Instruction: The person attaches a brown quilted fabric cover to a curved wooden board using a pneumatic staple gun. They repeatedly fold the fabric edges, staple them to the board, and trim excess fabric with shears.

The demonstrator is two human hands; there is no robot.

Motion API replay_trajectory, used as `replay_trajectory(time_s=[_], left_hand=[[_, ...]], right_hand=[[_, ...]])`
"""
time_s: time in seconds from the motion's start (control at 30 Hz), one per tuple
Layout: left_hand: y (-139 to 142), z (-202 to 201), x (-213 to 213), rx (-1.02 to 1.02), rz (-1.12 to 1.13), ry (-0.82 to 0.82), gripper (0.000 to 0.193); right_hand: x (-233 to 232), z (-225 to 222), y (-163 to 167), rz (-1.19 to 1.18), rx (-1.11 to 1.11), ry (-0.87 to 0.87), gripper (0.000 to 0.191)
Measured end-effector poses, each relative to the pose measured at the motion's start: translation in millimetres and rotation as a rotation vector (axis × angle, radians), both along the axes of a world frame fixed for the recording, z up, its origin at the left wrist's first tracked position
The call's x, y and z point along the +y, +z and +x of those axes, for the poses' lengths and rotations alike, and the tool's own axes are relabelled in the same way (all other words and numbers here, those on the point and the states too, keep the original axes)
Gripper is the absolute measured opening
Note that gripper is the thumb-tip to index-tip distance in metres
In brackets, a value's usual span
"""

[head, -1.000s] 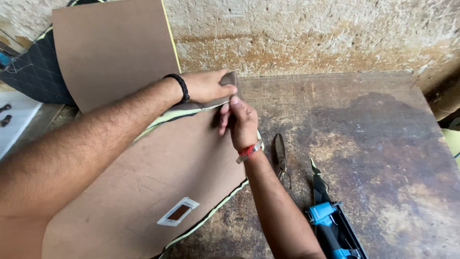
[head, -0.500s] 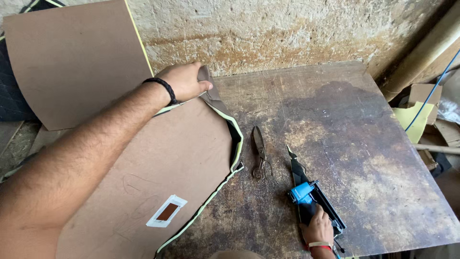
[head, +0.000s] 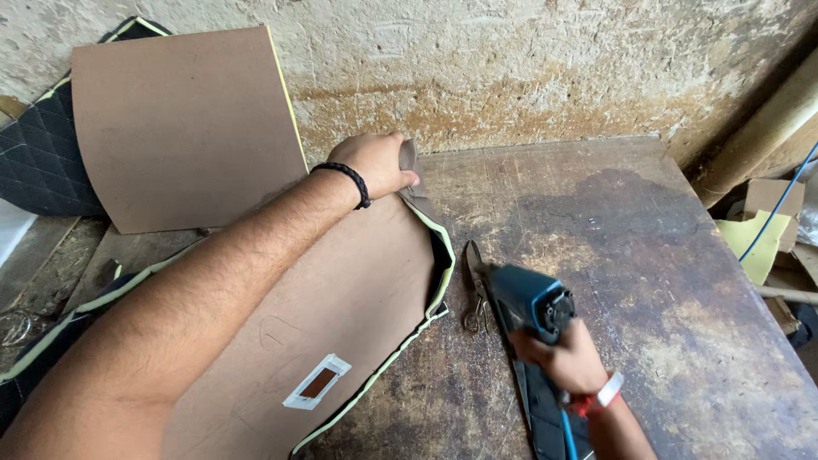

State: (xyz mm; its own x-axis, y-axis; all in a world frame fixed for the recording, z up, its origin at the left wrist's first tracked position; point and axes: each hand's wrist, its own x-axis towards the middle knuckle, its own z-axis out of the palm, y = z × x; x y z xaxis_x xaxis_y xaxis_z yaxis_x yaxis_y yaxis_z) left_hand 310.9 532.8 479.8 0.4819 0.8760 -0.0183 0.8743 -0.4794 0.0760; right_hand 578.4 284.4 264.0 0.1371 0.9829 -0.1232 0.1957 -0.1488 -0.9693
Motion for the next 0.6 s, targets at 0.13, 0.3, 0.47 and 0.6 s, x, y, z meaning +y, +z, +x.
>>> replay_trajectory(time_s=[0.13, 0.3, 0.47, 0.6], left_hand=[[-3.9, 7.6, -10.6, 0.039, 0.037, -0.008, 0.07], [-9.8, 16.2, -16.1, 0.061, 0.084, -0.044, 0.061], [-13.2, 19.9, -15.8, 0.092, 0.04, -0.012, 0.062], [-7.0, 18.4, -18.2, 0.093, 0.03, -0.046, 0.071]], right_hand=[[50.6, -55.8, 90.8, 0.265, 0.069, -0.023, 0.051], [84.1, -78.5, 133.5, 0.362, 0.182, 0.029, 0.044], [94.8, -80.1, 138.0, 0.314, 0.123, 0.034, 0.04], [97.2, -76.1, 139.1, 0.294, 0.12, 0.058, 0.032]])
